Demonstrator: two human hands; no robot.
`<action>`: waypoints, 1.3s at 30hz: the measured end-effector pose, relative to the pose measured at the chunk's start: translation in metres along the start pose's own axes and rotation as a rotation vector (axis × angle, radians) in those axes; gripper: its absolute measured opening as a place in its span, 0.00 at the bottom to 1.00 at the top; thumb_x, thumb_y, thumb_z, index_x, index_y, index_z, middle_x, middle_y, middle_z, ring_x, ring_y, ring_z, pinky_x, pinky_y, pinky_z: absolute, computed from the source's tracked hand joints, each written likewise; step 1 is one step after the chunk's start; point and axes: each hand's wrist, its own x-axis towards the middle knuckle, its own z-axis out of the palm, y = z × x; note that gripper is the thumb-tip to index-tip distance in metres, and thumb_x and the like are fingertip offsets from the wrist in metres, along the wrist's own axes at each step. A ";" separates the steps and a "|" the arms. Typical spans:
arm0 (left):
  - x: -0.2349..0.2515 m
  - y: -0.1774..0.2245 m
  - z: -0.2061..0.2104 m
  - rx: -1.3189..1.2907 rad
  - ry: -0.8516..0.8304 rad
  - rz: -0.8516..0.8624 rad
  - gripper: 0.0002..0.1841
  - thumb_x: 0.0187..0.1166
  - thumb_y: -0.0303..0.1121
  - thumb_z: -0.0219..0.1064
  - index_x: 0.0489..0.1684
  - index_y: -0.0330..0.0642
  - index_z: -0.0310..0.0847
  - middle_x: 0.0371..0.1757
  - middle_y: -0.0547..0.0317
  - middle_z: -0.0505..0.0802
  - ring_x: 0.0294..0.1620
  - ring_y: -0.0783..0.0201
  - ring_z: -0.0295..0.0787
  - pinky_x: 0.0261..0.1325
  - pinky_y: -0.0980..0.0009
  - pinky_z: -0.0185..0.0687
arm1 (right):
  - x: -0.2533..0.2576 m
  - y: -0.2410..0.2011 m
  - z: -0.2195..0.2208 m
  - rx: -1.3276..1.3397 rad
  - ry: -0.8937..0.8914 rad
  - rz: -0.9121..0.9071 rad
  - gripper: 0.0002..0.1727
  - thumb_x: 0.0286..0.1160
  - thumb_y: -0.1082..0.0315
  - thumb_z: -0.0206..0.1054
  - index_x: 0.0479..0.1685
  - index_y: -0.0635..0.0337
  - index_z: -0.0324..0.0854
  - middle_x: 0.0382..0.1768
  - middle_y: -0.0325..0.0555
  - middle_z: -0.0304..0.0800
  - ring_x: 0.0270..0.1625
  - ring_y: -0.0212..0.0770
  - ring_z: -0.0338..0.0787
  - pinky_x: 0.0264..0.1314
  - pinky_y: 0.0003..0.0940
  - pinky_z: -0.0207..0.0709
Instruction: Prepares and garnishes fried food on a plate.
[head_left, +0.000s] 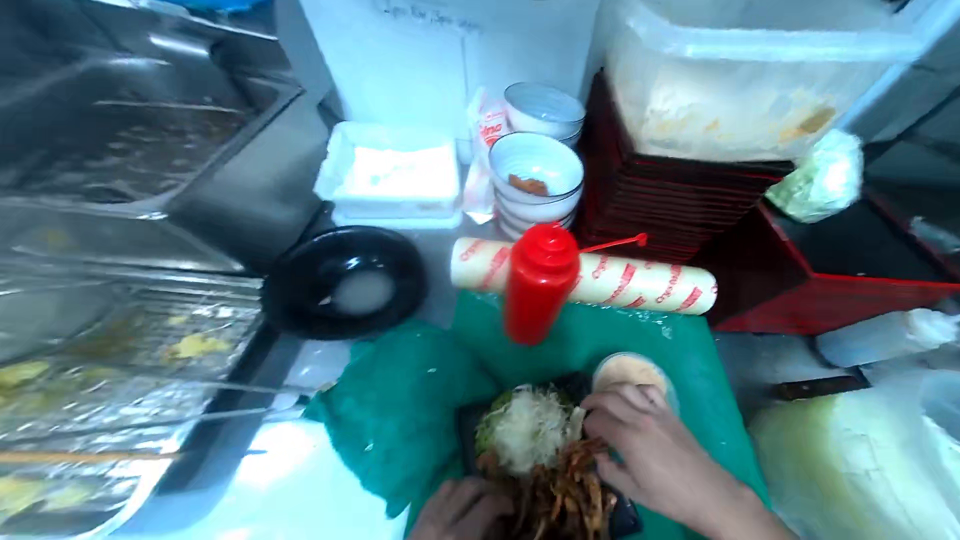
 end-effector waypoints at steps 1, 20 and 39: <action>-0.002 0.004 0.008 0.033 -0.006 -0.029 0.24 0.69 0.52 0.79 0.47 0.38 0.91 0.52 0.41 0.94 0.56 0.38 0.89 0.58 0.41 0.84 | 0.001 0.000 -0.006 0.026 -0.020 0.009 0.11 0.67 0.59 0.72 0.45 0.50 0.88 0.57 0.39 0.93 0.66 0.47 0.89 0.67 0.56 0.79; 0.044 0.029 0.047 0.058 0.141 0.060 0.15 0.63 0.39 0.81 0.44 0.42 0.90 0.41 0.54 0.96 0.47 0.46 0.92 0.52 0.45 0.85 | 0.002 -0.004 -0.040 0.991 -0.148 0.496 0.10 0.71 0.61 0.74 0.47 0.53 0.87 0.41 0.34 0.92 0.43 0.28 0.92 0.46 0.27 0.87; -0.010 -0.014 0.013 -0.017 0.023 0.113 0.11 0.70 0.36 0.76 0.42 0.38 0.89 0.49 0.45 0.95 0.51 0.44 0.91 0.54 0.48 0.86 | -0.082 -0.088 0.073 0.181 0.331 -0.066 0.10 0.84 0.72 0.64 0.57 0.55 0.86 0.60 0.51 0.90 0.66 0.47 0.89 0.68 0.33 0.83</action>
